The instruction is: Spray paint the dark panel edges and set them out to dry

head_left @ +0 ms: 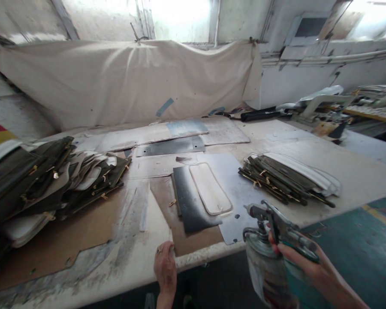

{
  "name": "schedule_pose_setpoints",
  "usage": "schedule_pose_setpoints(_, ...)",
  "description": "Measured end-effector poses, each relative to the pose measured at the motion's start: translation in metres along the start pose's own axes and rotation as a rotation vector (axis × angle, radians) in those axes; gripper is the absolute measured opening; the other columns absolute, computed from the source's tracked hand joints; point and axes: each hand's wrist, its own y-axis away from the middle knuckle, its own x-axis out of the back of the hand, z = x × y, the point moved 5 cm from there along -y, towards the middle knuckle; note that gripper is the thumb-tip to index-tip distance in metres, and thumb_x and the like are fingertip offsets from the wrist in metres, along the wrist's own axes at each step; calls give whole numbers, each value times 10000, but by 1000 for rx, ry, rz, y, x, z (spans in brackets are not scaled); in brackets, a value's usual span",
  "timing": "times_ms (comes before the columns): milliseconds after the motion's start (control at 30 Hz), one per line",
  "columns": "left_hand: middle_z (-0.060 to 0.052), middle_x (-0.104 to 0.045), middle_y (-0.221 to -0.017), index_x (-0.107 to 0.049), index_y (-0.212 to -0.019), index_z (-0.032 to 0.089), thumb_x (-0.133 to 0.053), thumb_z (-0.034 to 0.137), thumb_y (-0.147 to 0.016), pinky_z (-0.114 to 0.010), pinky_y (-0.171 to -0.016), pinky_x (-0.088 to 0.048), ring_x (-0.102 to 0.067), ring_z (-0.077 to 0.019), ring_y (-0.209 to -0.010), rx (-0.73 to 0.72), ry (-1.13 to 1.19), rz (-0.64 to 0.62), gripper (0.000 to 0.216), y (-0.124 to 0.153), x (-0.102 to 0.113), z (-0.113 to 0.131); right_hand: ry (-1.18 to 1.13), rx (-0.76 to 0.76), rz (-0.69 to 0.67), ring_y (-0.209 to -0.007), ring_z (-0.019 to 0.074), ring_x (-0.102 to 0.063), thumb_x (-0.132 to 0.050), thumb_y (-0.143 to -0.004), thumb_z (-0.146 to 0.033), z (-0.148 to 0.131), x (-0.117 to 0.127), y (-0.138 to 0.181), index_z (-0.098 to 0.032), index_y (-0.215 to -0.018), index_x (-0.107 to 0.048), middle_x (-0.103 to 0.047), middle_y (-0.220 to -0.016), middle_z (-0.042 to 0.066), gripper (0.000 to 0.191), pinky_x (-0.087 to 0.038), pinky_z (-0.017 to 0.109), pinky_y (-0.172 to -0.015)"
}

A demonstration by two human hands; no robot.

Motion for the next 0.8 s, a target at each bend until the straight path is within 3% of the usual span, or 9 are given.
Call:
schedule_pose_setpoints(167, -26, -656, -778, -612, -823, 205, -385, 185, -814, -284, -702, -504, -607, -154, -754, -22, -14, 19, 228, -1, 1, 2, 56, 2, -45, -797, 244, -622, -594, -720, -432, -12, -2, -12, -199, -769, -658, -676, -726, 35, 246, -489, 307, -745)
schedule_pose_setpoints(433, -28, -660, -754, -616, -792, 203, -364, 255, -850, -282, -673, -513, -618, -153, -727, -67, -43, 65, 263, -6, 8, 6, 113, 95, -3, -721, 274, -621, -551, -624, -367, -66, -2, -44, -200, -577, -656, -683, -685, 73, 202, -494, 393, -711)
schedule_pose_setpoints(567, -22, -664, -758, -608, -804, 202, -389, 255, -846, -266, -657, -511, -618, -146, -723, -112, -77, 89, 229, -7, 9, 3, 134, 121, -21, -719, 275, -621, -559, -590, -353, -71, -7, -49, -200, -547, -653, -675, -659, 65, 184, -499, 379, -681)
schedule_pose_setpoints(800, -12, -656, -766, -594, -816, 212, -354, 150, -824, -261, -667, -507, -612, -142, -729, -128, -116, 87, 249, -7, 6, -2, 187, 194, -28, -728, 263, -603, -533, -661, -337, -62, -13, -51, -222, -567, -623, -671, -689, 52, 173, -468, 372, -686)
